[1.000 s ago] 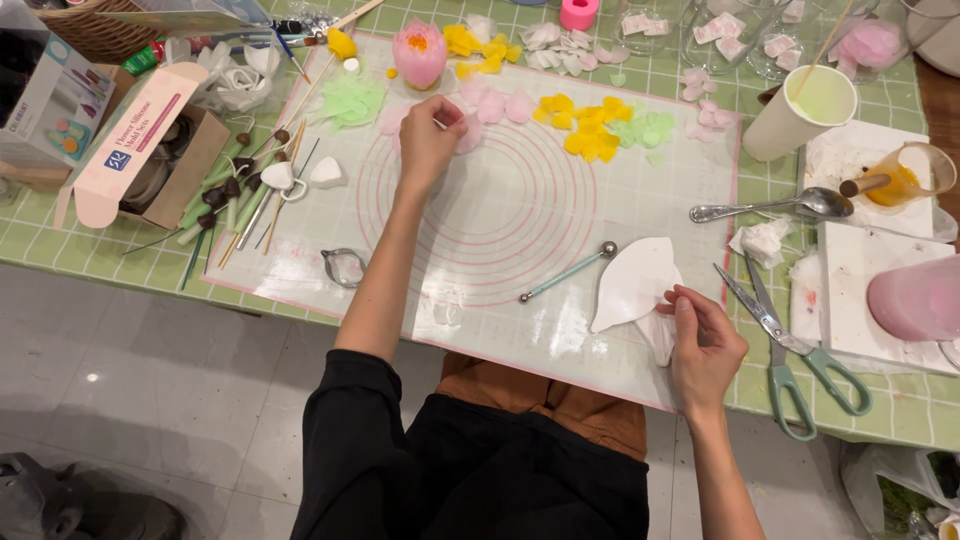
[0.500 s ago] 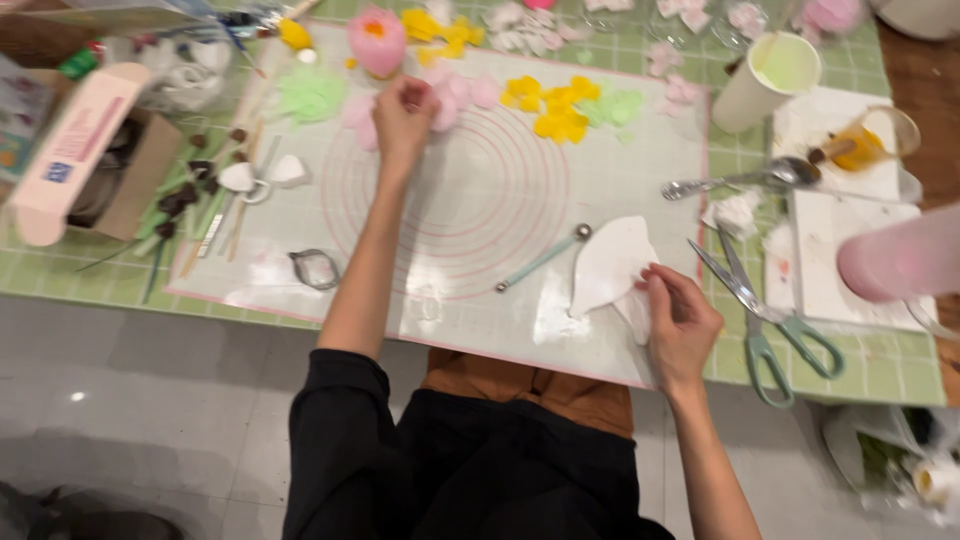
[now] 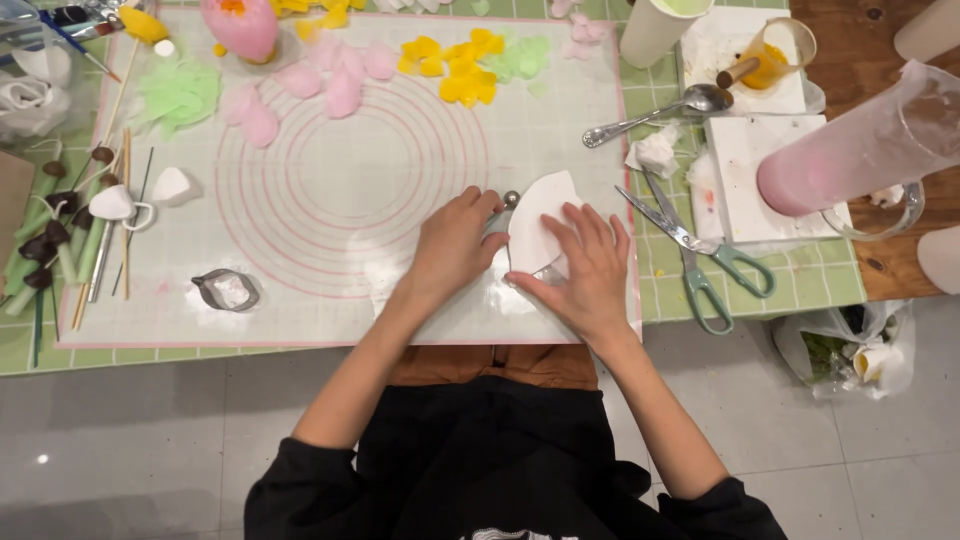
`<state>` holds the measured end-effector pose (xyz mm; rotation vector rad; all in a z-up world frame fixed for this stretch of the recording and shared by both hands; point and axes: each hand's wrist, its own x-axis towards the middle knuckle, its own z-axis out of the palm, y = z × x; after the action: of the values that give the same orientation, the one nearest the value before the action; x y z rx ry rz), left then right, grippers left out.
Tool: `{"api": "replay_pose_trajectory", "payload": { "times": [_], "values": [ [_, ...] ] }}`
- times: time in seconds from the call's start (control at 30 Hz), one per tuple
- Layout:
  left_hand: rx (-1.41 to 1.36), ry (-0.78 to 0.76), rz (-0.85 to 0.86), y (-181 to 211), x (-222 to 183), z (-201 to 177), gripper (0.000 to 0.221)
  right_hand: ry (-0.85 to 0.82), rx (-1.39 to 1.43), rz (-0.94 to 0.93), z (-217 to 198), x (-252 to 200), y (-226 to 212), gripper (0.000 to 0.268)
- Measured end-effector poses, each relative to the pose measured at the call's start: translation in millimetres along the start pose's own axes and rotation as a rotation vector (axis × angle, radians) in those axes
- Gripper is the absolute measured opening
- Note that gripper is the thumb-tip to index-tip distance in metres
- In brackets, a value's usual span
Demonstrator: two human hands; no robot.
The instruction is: The person is shaping wax petals and pouring/spreading liquid wax to create decorative candles.
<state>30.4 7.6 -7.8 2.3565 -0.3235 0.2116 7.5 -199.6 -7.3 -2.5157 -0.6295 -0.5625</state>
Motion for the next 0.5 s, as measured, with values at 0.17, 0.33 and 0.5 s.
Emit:
{"api": "replay_pose_trajectory", "payload": {
  "times": [0.17, 0.33, 0.5],
  "values": [
    [-0.007, 0.035, 0.02, 5.6, -5.4, 0.2, 0.04, -0.087, 0.117, 0.077, -3.3, 0.5, 9.6, 0.06],
    [-0.221, -0.002, -0.186, 18.0, -9.8, 4.7, 0.041, -0.151, 0.399, 0.219, -23.9, 11.7, 12.1, 0.061],
    [-0.389, 0.128, -0.277, 26.2, -17.3, 29.5, 0.038, -0.048, 0.525, 0.384, -9.1, 5.5, 43.5, 0.058]
  ]
}}
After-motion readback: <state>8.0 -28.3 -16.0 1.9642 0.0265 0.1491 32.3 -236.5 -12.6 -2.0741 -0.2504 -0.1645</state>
